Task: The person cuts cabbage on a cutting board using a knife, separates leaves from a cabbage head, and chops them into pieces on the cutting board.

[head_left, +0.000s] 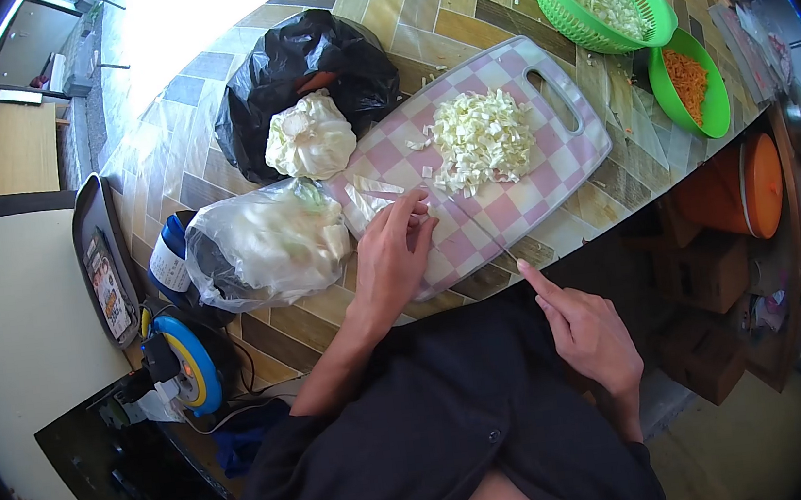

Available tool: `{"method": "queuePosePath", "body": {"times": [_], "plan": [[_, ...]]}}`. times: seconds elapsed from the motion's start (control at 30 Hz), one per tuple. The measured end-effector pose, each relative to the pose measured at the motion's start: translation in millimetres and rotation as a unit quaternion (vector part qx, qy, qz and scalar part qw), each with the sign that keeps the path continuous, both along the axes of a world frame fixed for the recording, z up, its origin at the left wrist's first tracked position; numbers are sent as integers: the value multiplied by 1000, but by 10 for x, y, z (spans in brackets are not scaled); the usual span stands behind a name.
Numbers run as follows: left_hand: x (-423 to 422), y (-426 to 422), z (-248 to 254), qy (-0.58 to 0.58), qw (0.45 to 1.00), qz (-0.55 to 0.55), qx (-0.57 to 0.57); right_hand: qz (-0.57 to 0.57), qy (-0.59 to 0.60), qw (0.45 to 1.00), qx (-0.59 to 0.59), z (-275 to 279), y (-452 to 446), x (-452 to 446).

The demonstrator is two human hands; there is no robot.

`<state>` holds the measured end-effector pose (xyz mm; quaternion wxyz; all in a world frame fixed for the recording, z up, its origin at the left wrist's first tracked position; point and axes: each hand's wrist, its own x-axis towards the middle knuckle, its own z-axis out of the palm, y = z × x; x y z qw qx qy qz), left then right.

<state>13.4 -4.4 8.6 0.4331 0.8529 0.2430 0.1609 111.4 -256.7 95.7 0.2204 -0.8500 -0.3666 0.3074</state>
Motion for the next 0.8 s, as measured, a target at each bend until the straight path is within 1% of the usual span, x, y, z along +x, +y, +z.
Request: {"method": "queuePosePath", "body": {"times": [0.1, 0.37, 0.47, 0.57, 0.8], "plan": [[-12, -1, 2, -6, 1000, 3, -2, -6, 2, 1000, 28, -17, 51, 9], [-27, 0, -27, -10, 1000, 1, 19, 19, 45, 999, 5, 47, 54, -7], [-25, 2, -13, -9, 1000, 3, 1, 21, 40, 999, -8, -7, 93, -12], [-22, 5, -35, -5, 1000, -1, 17, 14, 39, 999, 8, -90, 170, -19], [-5, 4, -3, 3, 1000, -2, 12, 19, 55, 997, -44, 63, 37, -5]]}}
